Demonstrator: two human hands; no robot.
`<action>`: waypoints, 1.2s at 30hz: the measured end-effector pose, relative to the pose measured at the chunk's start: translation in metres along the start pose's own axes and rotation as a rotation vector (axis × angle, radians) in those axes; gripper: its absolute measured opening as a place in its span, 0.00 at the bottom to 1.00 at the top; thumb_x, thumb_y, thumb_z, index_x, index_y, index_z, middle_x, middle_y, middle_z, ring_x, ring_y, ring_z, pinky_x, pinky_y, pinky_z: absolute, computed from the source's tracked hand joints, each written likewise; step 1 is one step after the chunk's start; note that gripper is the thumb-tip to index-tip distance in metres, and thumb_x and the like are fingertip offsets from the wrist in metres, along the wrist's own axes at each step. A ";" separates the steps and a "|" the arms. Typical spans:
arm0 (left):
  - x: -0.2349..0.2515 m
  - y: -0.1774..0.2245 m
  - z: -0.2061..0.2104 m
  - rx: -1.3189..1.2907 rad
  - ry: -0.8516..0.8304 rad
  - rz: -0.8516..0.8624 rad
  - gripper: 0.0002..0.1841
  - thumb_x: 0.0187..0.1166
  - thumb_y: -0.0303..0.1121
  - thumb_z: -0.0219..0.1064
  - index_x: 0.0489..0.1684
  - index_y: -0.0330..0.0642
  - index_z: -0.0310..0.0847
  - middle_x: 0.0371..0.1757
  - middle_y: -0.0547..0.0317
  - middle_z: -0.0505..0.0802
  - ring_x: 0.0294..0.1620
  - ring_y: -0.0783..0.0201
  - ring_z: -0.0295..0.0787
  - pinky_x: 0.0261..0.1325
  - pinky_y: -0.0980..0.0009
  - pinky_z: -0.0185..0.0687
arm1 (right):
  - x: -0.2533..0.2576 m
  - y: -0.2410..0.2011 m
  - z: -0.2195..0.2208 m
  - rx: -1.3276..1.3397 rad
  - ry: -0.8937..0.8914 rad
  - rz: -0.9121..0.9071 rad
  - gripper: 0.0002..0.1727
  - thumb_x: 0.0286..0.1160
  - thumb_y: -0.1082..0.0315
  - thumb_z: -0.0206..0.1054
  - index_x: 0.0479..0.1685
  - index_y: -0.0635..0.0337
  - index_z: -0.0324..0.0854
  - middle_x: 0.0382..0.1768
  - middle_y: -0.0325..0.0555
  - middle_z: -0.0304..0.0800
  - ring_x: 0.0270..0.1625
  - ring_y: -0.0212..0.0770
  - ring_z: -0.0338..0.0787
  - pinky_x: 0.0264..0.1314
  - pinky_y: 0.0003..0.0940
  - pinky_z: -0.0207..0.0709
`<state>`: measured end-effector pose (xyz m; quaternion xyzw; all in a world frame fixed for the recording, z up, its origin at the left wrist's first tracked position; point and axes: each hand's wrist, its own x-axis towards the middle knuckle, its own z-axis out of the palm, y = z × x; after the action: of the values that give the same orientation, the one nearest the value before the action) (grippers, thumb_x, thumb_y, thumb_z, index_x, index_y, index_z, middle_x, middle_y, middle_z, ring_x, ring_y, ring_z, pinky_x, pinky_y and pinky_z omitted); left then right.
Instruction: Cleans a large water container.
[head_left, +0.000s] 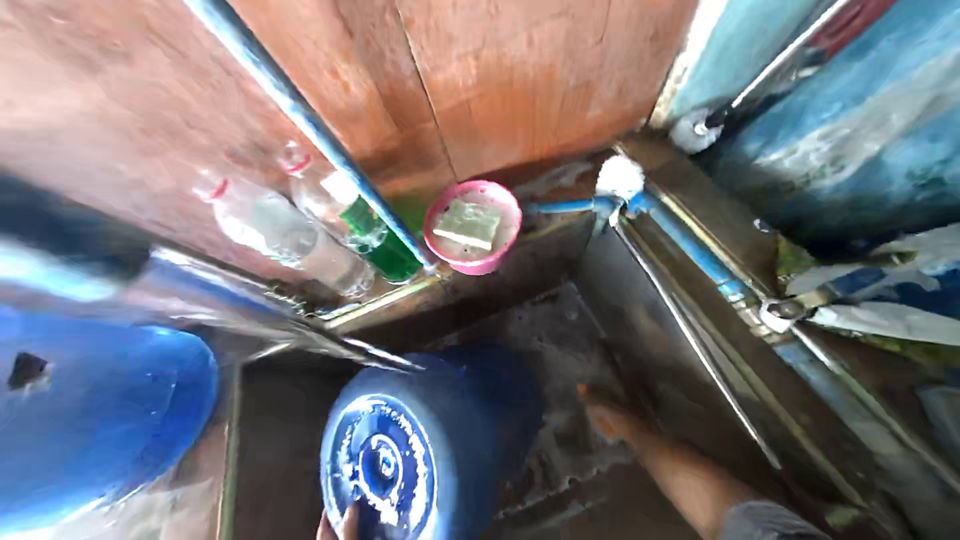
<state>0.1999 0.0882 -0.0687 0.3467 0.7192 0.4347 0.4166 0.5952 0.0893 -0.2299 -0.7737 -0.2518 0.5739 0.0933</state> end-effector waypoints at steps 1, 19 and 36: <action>-0.003 0.005 0.006 -0.020 0.012 -0.004 0.34 0.91 0.37 0.49 0.92 0.34 0.37 0.76 0.40 0.73 0.65 0.72 0.78 0.68 0.71 0.78 | 0.002 -0.022 -0.006 -0.140 -0.029 -0.021 0.26 0.89 0.60 0.60 0.78 0.69 0.73 0.76 0.67 0.77 0.78 0.61 0.78 0.81 0.58 0.69; -0.032 0.053 0.082 -0.191 0.040 -0.134 0.46 0.75 0.38 0.75 0.93 0.43 0.48 0.75 0.34 0.79 0.64 0.46 0.86 0.63 0.47 0.84 | -0.087 -0.393 -0.066 -0.688 0.489 -0.607 0.30 0.77 0.55 0.72 0.71 0.67 0.79 0.68 0.70 0.84 0.73 0.69 0.83 0.70 0.71 0.73; -0.039 0.085 0.116 0.188 -0.403 0.127 0.51 0.64 0.47 0.84 0.88 0.35 0.59 0.85 0.30 0.69 0.83 0.38 0.70 0.80 0.42 0.70 | -0.224 -0.233 -0.016 -0.612 0.364 -0.816 0.34 0.80 0.50 0.69 0.81 0.62 0.74 0.64 0.67 0.88 0.69 0.65 0.86 0.74 0.65 0.74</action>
<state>0.3319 0.1258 -0.0108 0.5083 0.6355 0.3129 0.4897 0.4958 0.1794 0.0646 -0.6918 -0.6672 0.2483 0.1209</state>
